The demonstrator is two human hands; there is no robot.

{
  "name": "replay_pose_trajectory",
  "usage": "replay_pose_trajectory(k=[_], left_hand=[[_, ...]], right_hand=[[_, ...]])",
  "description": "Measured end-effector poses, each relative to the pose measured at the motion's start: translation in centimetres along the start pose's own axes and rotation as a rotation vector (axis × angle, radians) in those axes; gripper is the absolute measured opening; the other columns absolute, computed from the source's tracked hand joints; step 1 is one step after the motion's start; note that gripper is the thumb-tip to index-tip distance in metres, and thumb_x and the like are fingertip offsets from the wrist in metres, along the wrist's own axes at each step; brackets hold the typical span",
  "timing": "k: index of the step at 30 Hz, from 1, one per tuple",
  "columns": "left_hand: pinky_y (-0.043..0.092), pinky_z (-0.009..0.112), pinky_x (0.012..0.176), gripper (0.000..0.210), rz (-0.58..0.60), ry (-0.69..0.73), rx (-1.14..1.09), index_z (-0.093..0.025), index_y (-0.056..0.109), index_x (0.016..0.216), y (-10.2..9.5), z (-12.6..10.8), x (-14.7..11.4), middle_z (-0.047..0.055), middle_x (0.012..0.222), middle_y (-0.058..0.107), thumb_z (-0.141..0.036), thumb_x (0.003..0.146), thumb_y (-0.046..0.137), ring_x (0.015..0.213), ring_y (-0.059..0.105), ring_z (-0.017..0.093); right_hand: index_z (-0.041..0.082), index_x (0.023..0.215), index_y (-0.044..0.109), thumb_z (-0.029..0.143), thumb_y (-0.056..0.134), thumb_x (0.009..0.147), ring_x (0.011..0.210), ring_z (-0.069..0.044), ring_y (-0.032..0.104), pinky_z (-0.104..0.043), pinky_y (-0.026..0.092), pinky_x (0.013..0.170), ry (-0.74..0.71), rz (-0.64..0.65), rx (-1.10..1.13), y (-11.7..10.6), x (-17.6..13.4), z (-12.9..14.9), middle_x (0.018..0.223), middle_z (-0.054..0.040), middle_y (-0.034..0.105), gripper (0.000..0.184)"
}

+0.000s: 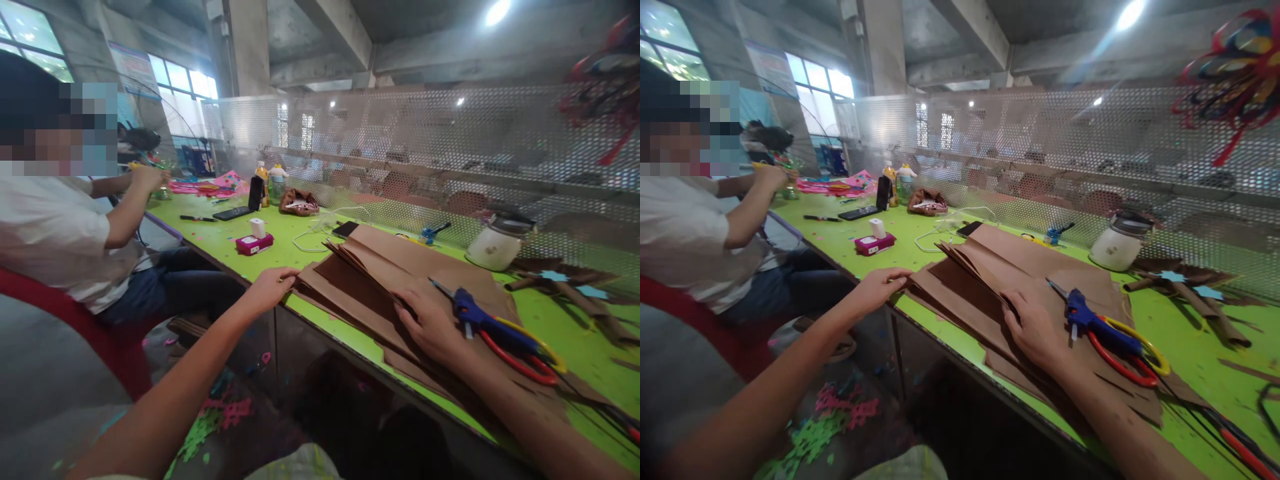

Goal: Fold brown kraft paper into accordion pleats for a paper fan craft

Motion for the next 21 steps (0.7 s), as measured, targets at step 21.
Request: replay_pose_trajectory(k=[21], left_hand=[[0.046,0.026,0.07,0.046,-0.142,-0.026,0.093,-0.018,0.058,0.113,0.4,-1.1,2.8,0.006,0.095,0.067,-0.023,0.068,0.051,0.079,0.062,0.018]], right_hand=[[0.019,0.114,0.051,0.026,0.036,0.087,0.1,-0.021,0.054,-0.037,0.044,0.088,-0.023,0.022,-0.018,0.2,0.0,0.4,0.108,-0.0103,0.058,0.032]])
Point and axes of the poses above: each hand's wrist, its own x-axis towards the middle knuckle, its own y-axis out of the palm, z = x × y, the point moved 8 cm from there along x, towards the middle knuckle
